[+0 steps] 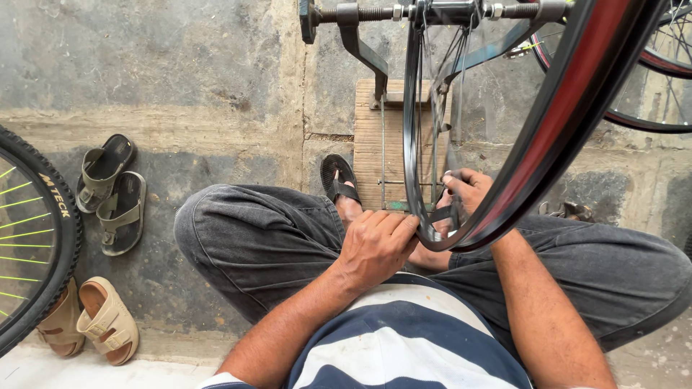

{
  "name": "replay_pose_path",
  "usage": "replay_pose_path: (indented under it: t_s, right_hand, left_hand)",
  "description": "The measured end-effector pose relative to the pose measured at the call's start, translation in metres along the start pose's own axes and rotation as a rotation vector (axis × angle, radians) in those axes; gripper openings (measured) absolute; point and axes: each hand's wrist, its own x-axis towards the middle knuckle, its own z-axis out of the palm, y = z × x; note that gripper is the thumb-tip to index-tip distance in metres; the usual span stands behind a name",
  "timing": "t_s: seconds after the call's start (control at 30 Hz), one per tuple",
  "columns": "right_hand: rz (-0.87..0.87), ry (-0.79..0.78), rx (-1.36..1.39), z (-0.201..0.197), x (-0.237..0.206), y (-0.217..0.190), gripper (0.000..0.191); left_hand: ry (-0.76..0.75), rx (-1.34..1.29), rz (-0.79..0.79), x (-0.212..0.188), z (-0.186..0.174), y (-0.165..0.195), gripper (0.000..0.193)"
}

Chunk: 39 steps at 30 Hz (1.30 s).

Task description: The person sits on the floor in front of a wheel truing stand holding a bicycle wheel. They use a spoke wrench to turn spoke nipples around the rim, spin the wheel to check alignment, and continue adjusting spokes, then hold the wheel at the end.

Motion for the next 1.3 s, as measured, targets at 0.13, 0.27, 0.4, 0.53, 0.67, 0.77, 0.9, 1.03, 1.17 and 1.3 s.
replay_pose_path:
  t_s: [0.13, 0.27, 0.4, 0.53, 0.67, 0.77, 0.9, 1.03, 1.17, 1.3]
  right_hand:
    - [0.129, -0.001, 0.101, 0.007, -0.006, -0.010, 0.025]
    - [0.113, -0.009, -0.011, 0.010, -0.009, -0.014, 0.025]
    - [0.066, 0.036, -0.247, 0.010, -0.006, -0.013, 0.029]
    - [0.032, 0.066, -0.444, 0.010, 0.002, -0.005, 0.034]
    - [-0.069, 0.059, -0.506, 0.007, 0.008, 0.005, 0.039]
    - [-0.014, 0.053, -0.542, 0.002, 0.008, 0.007, 0.041]
    - [-0.438, -0.104, -0.808, 0.000, 0.007, 0.004, 0.040]
    - [-0.106, 0.047, -0.527, 0.004, 0.009, 0.006, 0.038]
    - [0.047, 0.037, -0.320, 0.003, 0.012, 0.016, 0.037]
    - [-0.087, 0.026, -0.363, -0.005, 0.015, 0.027, 0.037]
  left_hand:
    - [0.004, 0.004, 0.005, 0.000, 0.000, 0.000, 0.025]
    - [-0.008, -0.008, 0.005, -0.001, 0.000, 0.000, 0.025]
    - [-0.004, -0.024, 0.005, -0.001, -0.002, 0.001, 0.027]
    - [-0.007, -0.029, 0.000, -0.001, -0.001, 0.001, 0.027]
    - [-0.006, -0.028, -0.002, -0.004, 0.001, -0.001, 0.028]
    - [-0.009, -0.018, 0.011, -0.004, 0.003, -0.001, 0.028]
    - [-0.049, 0.036, 0.020, 0.000, 0.001, -0.001, 0.027]
    - [0.031, -0.092, 0.105, 0.000, -0.013, 0.001, 0.027]
    - [0.094, -0.173, 0.151, 0.000, -0.021, 0.004, 0.032]
    - [0.061, -0.124, 0.128, 0.003, -0.018, 0.004, 0.029]
